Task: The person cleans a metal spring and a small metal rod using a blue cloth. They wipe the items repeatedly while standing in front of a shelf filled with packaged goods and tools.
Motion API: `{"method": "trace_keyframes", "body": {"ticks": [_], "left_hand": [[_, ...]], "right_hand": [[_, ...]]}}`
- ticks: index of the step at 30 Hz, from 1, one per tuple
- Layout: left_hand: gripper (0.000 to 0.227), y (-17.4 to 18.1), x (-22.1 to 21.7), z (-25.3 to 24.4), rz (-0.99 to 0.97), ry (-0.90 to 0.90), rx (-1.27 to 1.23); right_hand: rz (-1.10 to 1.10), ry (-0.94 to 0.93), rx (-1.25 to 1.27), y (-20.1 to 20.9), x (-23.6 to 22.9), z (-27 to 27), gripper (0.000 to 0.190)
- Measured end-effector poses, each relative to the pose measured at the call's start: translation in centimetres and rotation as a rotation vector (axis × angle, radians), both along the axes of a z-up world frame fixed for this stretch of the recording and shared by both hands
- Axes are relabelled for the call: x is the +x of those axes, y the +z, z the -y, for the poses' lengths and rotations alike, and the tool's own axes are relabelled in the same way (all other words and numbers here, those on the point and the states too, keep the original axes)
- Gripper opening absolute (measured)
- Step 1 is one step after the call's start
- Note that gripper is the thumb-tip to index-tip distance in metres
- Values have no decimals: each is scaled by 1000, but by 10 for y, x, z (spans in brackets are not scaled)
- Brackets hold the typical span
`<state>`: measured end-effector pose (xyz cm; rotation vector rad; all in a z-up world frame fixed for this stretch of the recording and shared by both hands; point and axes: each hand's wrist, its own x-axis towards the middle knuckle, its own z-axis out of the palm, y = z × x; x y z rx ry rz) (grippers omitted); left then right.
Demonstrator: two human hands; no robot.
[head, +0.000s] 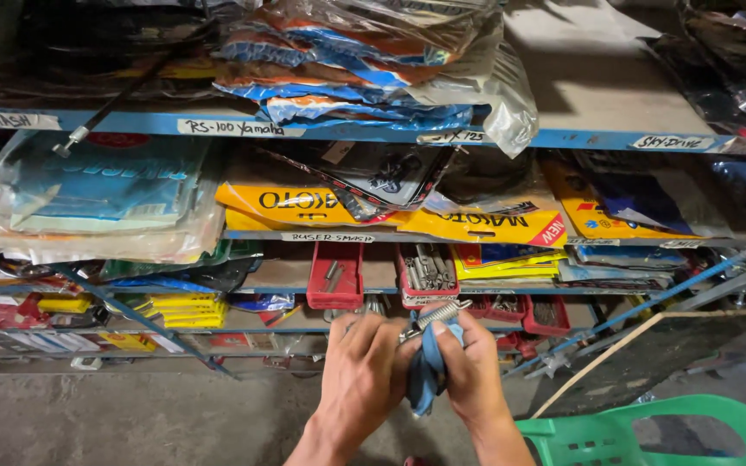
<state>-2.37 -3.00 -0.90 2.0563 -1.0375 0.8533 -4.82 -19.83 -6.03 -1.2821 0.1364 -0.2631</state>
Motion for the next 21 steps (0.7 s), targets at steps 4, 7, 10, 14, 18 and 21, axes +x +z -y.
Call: {"method": "trace_keyframes", "body": {"ticks": [4, 7, 10, 14, 18, 21], "left_hand": [[33, -6, -1, -3, -93, -12, -47], [25, -5, 2, -5, -144, -44, -164], [9, 0, -1, -10, -444, -160, -300], [18, -9, 3, -24, -1016, -319, -462], [30, -16, 12, -35, -1555, -606, -647], [16, -12, 13, -35, -1633, -580, -711]], "right_hand": [[18, 32, 32, -6, -2, -2, 26], [62, 18, -186, -6, 1, -6, 26], [110, 93, -27, -2, -4, -13, 22], [276, 111, -196, 10, -5, -19, 27], [403, 151, -264, 13, -4, -19, 25], [338, 118, -235, 11, -4, -20, 32]]}}
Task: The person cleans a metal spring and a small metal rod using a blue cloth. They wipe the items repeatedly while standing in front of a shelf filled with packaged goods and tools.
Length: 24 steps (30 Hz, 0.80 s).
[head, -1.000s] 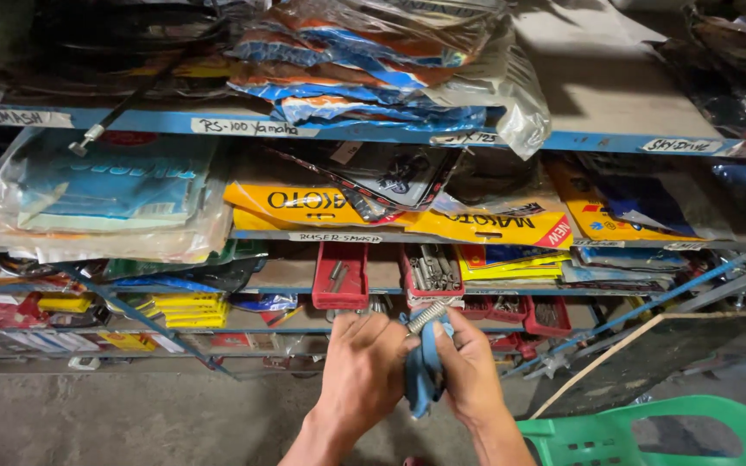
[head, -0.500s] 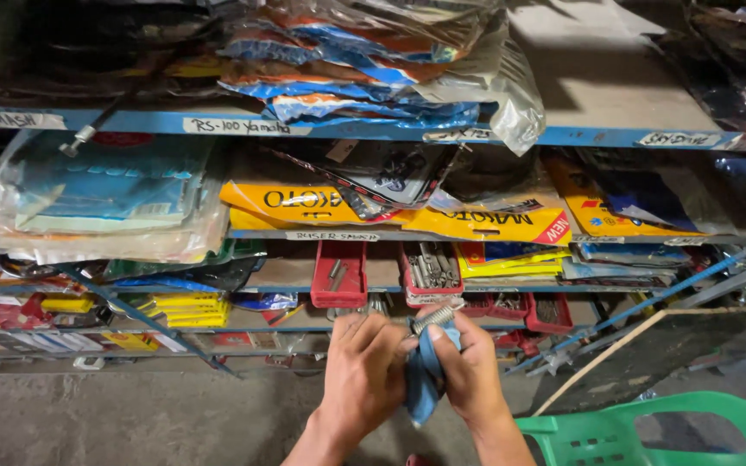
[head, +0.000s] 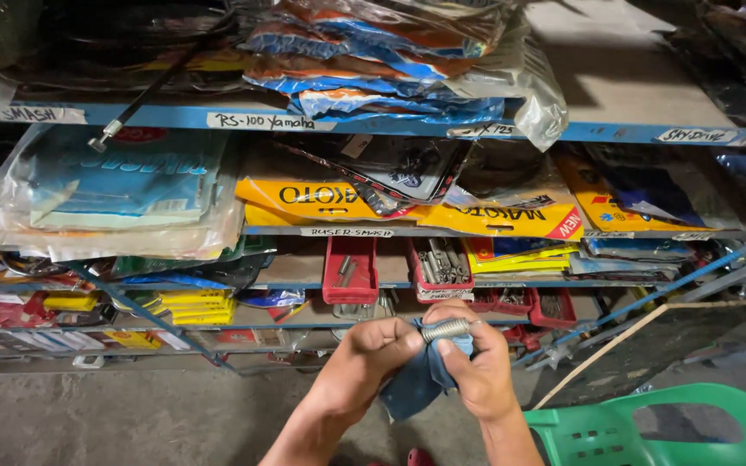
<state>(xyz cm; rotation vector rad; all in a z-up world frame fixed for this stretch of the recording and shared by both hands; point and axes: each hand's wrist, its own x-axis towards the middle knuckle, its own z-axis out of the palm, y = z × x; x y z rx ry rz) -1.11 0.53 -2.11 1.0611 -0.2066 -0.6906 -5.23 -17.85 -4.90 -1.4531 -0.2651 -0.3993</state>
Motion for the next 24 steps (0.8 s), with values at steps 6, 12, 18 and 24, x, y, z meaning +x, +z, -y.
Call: {"method": "trace_keyframes", "body": {"ticks": [6, 12, 18, 24], "left_hand": [[8, 1, -6, 9, 237, 92, 121], [3, 13, -16, 24, 359, 244, 91], [7, 21, -24, 35, 632, 400, 363], [16, 31, -27, 38, 1063, 498, 556]], "right_hand": [[23, -33, 11, -6, 2, 6, 30], [-95, -106, 4, -8, -3, 22, 31], [-190, -104, 143, -8, -5, 29, 38], [-190, -145, 121, -4, -5, 24, 34]]}}
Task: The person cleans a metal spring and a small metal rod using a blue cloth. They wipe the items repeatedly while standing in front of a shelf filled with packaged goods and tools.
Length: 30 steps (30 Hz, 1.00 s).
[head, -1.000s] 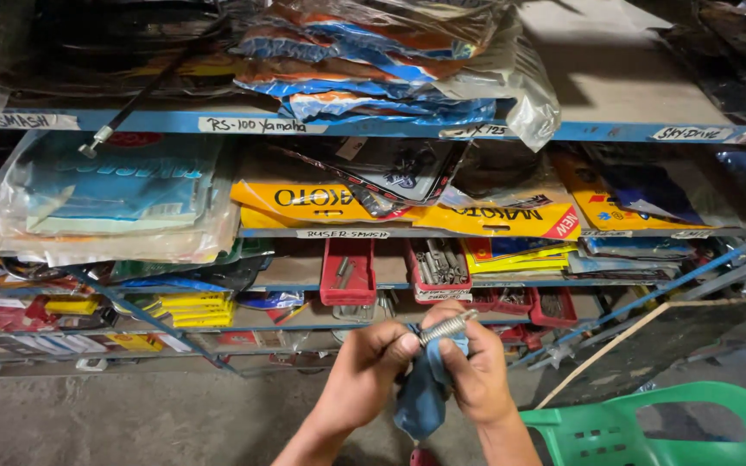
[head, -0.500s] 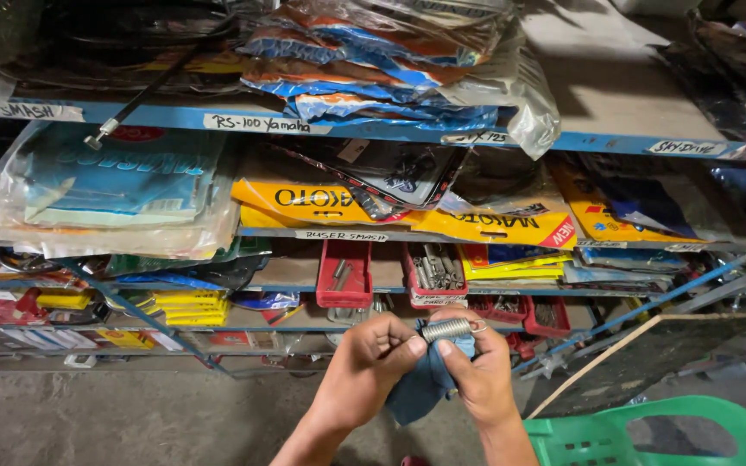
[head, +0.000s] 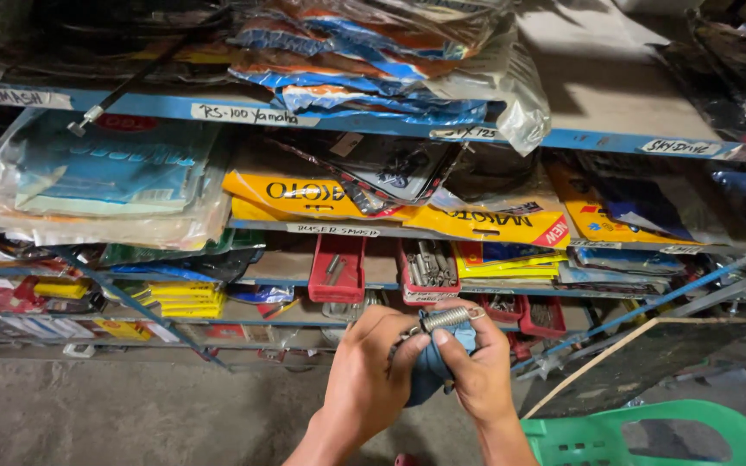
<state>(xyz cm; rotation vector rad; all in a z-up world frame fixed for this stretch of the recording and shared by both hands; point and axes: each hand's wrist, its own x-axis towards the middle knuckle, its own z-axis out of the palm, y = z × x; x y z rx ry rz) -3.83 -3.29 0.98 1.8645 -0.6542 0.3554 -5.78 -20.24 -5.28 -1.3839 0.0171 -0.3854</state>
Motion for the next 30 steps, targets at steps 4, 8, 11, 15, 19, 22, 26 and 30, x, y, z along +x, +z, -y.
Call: {"method": "trace_keyframes", "body": {"ticks": [4, 8, 11, 15, 19, 22, 26, 30], "left_hand": [[17, -7, 1, -2, 121, 25, 71], [12, -9, 3, -8, 168, 8, 44], [11, -3, 3, -19, 18, -50, -9], [9, 4, 6, -31, -224, -90, -45], [27, -3, 10, -39, -416, -157, -114], [29, -10, 16, -40, -652, -221, -167], [23, -11, 16, -36, -782, -280, -235], [14, -13, 13, -28, -773, -312, -281]], "right_hand": [[-26, 33, 66, -6, 2, -2, 34], [-61, 80, 155, -13, 4, -7, 38], [-57, 106, 166, -16, 3, -11, 40], [-27, 91, 157, -26, 5, -17, 38], [74, 124, 112, -16, 4, -25, 35], [126, 127, 85, -15, 4, -26, 35], [84, 117, 137, -17, 1, -21, 38], [62, 140, 160, -11, -2, -16, 34]]}}
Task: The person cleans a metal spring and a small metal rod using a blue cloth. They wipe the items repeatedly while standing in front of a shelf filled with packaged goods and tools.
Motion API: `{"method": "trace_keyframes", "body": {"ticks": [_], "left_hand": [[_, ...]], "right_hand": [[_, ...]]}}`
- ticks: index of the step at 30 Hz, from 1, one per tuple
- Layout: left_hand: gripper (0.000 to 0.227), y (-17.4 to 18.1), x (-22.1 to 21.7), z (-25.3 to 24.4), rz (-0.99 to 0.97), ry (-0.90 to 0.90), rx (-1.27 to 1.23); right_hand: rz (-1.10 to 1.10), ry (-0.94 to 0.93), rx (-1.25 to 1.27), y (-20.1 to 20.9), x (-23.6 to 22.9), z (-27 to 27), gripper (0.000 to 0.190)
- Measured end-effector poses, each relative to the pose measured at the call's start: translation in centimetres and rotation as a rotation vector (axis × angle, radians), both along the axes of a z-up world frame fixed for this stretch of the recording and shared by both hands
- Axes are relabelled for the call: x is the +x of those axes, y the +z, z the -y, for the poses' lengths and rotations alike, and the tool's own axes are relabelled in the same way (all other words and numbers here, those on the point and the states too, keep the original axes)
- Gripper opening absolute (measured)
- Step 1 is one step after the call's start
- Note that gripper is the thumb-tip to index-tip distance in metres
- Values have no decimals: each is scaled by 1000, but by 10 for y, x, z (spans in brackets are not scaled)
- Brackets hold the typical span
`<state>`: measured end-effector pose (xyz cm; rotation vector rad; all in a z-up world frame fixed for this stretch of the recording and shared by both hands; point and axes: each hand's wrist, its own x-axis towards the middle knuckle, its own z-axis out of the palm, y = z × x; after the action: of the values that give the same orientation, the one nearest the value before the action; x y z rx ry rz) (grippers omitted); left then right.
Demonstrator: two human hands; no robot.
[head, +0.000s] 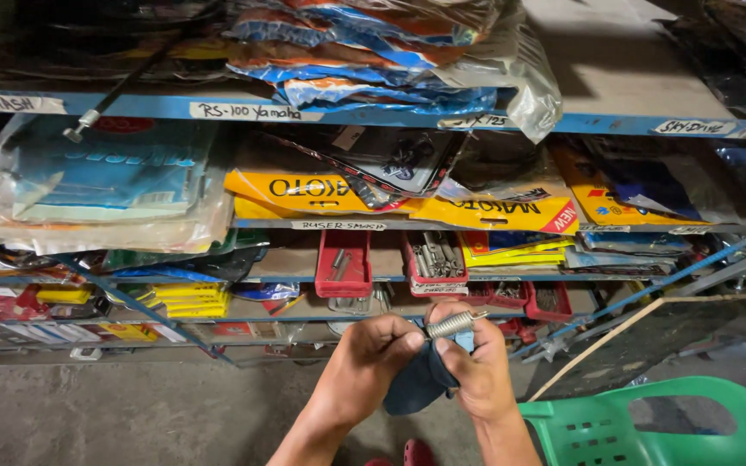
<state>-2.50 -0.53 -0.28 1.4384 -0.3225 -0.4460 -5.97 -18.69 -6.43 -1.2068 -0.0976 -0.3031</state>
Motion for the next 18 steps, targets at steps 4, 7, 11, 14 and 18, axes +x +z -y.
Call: {"method": "trace_keyframes", "body": {"ticks": [4, 7, 11, 14, 18], "left_hand": [[10, -13, -6, 14, 14, 0, -160], [8, -12, -9, 20, 6, 56, -139], [9, 0, -12, 22, 123, 200, -4], [6, 8, -11, 22, 299, 283, 101], [3, 12, -4, 19, 533, 325, 56]], "right_hand": [[-2, 23, 18, -3, 0, 10, 33], [-40, -5, 20, -12, -2, 20, 36], [-117, -12, -12, -5, -2, 28, 38], [-155, -47, -50, -3, -2, 33, 39], [-246, -184, -348, 10, -1, 34, 36]]}}
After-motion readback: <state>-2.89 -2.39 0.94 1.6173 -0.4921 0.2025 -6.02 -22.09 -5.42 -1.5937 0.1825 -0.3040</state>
